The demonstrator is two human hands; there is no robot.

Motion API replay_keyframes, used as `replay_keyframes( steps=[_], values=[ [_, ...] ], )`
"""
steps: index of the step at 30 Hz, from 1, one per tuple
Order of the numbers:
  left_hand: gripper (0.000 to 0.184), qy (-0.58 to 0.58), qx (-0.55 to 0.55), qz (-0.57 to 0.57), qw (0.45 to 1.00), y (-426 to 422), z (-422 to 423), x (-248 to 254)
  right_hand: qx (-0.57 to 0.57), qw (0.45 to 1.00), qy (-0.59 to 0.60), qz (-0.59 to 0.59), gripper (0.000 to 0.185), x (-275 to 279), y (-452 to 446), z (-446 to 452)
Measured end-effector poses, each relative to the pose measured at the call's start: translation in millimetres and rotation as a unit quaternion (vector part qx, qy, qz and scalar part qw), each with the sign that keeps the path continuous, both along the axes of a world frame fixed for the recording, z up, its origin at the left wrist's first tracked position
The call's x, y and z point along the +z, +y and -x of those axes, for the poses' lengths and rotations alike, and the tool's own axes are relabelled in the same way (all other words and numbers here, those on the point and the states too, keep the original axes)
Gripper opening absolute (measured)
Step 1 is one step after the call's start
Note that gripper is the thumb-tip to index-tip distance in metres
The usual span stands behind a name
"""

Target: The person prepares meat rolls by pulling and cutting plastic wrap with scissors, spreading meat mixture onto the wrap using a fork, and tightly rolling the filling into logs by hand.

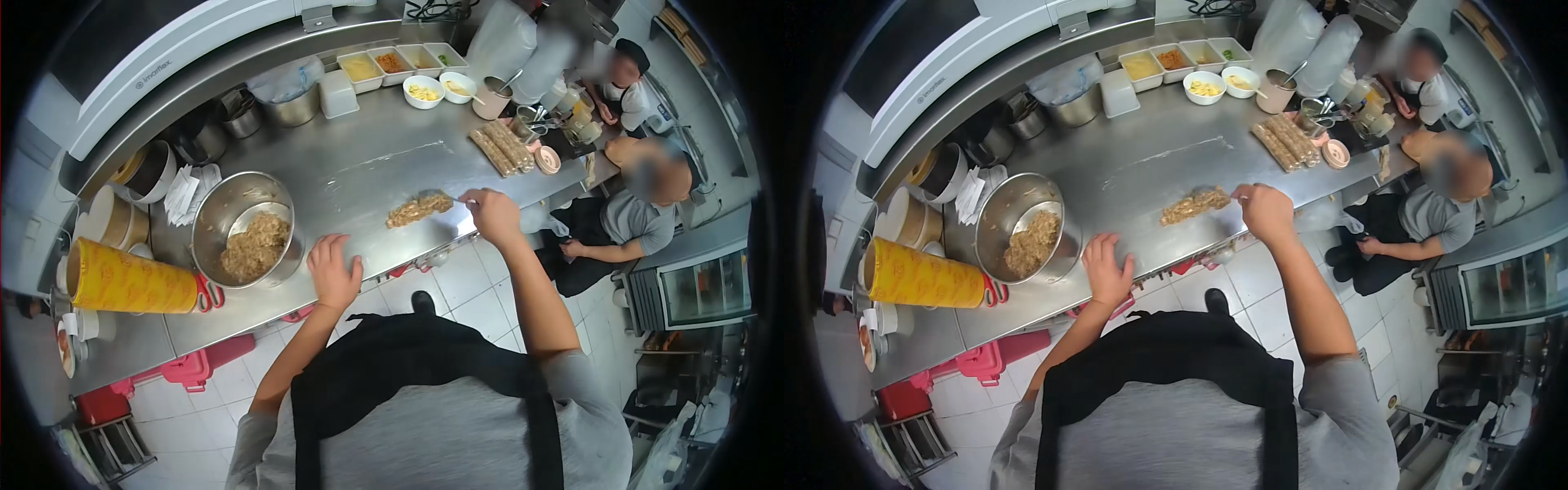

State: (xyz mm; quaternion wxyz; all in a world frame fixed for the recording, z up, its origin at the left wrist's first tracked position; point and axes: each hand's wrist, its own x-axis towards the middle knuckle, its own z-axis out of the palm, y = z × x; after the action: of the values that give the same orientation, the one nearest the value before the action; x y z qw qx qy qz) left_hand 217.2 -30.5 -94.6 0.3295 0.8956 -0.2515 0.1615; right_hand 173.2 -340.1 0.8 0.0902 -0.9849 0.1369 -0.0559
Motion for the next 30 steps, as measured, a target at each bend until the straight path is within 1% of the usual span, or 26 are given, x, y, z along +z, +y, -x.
replay_keyframes(
  steps=[2,5,8,11,15,17,18,21,24,27,28,30],
  values=[
    [0.046,-0.009,-0.006,0.003,1.0,-1,1,-1,-0.007,1.0,-0.016,-0.005,0.018,-6,4,-6],
    [0.046,-0.019,-0.013,0.006,1.0,0,3,1,-0.016,0.998,0.052,-0.011,0.017,-3,7,2],
    [0.046,-0.012,-0.01,0.008,1.0,0,3,1,-0.029,0.999,-0.008,-0.018,0.016,5,5,23],
    [0.046,-0.022,-0.01,0.013,1.0,0,2,-1,-0.013,0.999,0.008,-0.038,0.016,13,5,40],
    [0.046,-0.007,-0.013,0.009,1.0,1,3,-3,-0.045,0.998,0.042,-0.023,0.017,0,12,41],
    [0.047,-0.016,-0.01,0.013,1.0,1,3,-4,-0.057,0.997,0.034,-0.023,0.017,2,12,43],
    [0.047,-0.018,-0.009,0.011,1.0,1,2,-4,-0.058,0.997,0.047,-0.029,0.017,11,19,45],
    [0.047,-0.02,-0.017,0.007,1.0,-1,2,-6,-0.017,0.995,0.073,-0.066,0.017,9,31,43],
    [0.048,-0.015,-0.02,0.006,1.0,1,5,-4,-0.006,0.997,0.064,-0.052,0.017,-8,48,30],
    [0.048,-0.019,-0.012,0.008,1.0,2,3,-5,0.029,0.997,0.038,-0.058,0.018,-5,49,25],
    [0.048,-0.018,-0.012,0.007,1.0,2,4,-5,0.003,0.996,0.055,-0.073,0.019,3,47,23],
    [0.048,-0.022,-0.015,0.01,1.0,1,3,-8,-0.012,0.997,0.044,-0.055,0.019,5,38,23]
  ],
)
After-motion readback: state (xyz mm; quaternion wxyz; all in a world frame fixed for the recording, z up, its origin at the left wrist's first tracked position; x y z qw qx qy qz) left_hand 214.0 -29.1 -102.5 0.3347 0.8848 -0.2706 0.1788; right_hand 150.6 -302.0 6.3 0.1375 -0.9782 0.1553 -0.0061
